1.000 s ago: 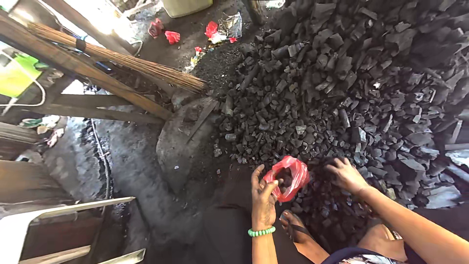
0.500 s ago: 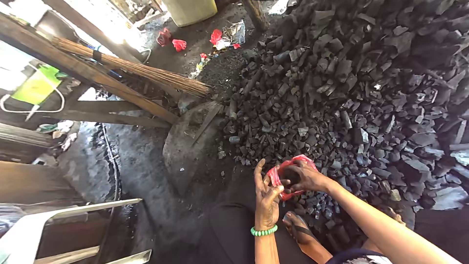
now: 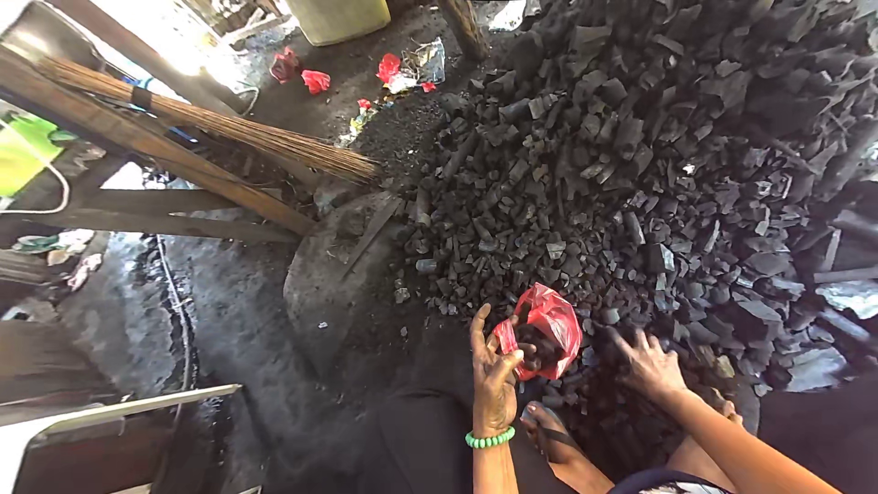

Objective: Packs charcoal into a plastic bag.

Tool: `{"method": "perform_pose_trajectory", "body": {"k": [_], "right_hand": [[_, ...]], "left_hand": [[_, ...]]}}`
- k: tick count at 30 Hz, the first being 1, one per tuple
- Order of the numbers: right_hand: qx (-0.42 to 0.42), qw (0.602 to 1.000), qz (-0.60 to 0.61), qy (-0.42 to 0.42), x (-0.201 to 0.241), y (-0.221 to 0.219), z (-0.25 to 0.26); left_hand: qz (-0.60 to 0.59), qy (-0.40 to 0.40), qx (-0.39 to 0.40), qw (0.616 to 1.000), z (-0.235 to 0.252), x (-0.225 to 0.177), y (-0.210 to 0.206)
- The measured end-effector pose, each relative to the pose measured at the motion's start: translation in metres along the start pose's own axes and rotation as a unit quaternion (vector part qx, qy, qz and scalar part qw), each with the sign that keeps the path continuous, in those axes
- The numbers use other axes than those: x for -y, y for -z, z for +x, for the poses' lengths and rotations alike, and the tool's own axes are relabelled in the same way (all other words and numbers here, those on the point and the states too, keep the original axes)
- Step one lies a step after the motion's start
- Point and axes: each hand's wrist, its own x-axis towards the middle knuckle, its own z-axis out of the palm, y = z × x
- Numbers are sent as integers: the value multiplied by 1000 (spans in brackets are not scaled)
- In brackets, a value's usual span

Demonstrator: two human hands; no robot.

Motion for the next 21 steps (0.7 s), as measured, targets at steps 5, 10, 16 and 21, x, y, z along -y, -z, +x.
{"method": "perform_pose_trajectory", "body": {"k": [5, 10, 16, 21], "right_hand": [[62, 997, -23, 40, -10, 11, 14], [37, 979, 197, 33, -24, 26, 31], [-20, 650, 752, 104, -4, 78, 4], [59, 461, 811, 356, 44, 124, -23]], "left_hand": [[-7, -11, 1, 1000, 0, 1, 0], [-11, -26, -1, 1000, -5, -9, -19], [-11, -38, 80, 996, -9, -25, -57], [-51, -64, 176, 981, -14, -49, -75]]}}
